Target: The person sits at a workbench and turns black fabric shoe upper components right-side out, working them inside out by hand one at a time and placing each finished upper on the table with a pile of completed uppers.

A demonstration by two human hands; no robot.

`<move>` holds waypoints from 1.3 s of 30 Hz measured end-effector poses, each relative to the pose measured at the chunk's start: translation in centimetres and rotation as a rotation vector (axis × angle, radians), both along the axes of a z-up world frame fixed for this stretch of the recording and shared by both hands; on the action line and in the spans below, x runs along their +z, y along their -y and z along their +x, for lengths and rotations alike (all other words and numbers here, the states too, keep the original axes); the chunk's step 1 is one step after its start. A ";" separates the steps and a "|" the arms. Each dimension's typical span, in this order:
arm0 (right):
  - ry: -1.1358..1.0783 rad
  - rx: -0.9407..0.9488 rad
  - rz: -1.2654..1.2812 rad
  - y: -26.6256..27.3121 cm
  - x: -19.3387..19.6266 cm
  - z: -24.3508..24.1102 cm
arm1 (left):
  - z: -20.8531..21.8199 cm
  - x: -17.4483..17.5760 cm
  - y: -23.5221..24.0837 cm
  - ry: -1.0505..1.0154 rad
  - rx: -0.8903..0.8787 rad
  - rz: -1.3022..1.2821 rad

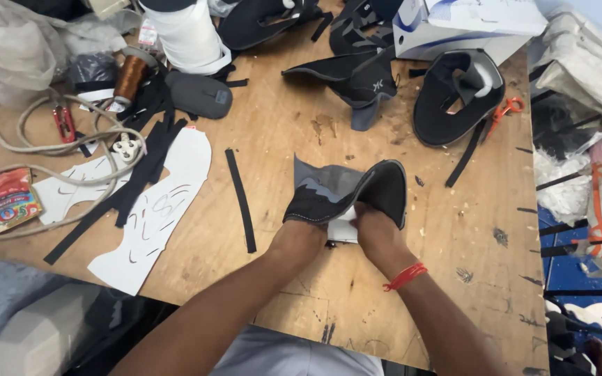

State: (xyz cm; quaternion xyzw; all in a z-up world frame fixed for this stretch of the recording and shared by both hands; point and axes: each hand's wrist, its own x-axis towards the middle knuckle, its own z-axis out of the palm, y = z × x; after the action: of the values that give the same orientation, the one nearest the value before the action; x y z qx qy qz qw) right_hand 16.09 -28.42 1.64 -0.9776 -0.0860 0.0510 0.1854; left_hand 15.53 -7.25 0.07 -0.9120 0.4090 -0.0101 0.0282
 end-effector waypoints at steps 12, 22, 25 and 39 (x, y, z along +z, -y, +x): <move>-0.062 -0.330 0.031 -1.2 -0.9 -0.4 | -0.6 1.6 1.6 -0.053 0.098 -0.267; -0.161 -0.231 -0.326 -8.8 6.7 -1.1 | -3.0 5.2 3.4 0.038 0.404 -0.396; 0.042 0.350 -0.347 -7.9 3.0 2.6 | -2.7 5.5 3.6 -0.058 0.412 -0.349; -0.130 0.025 -0.175 0.3 -1.3 9.4 | -1.4 5.1 3.9 -0.163 0.400 -0.391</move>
State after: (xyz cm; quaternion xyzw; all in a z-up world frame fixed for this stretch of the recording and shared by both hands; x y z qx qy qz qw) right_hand 25.51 -28.68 0.38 -0.9835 -0.0813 0.1239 0.1039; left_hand 14.17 -11.18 5.17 -0.9604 0.2124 -0.0096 -0.1799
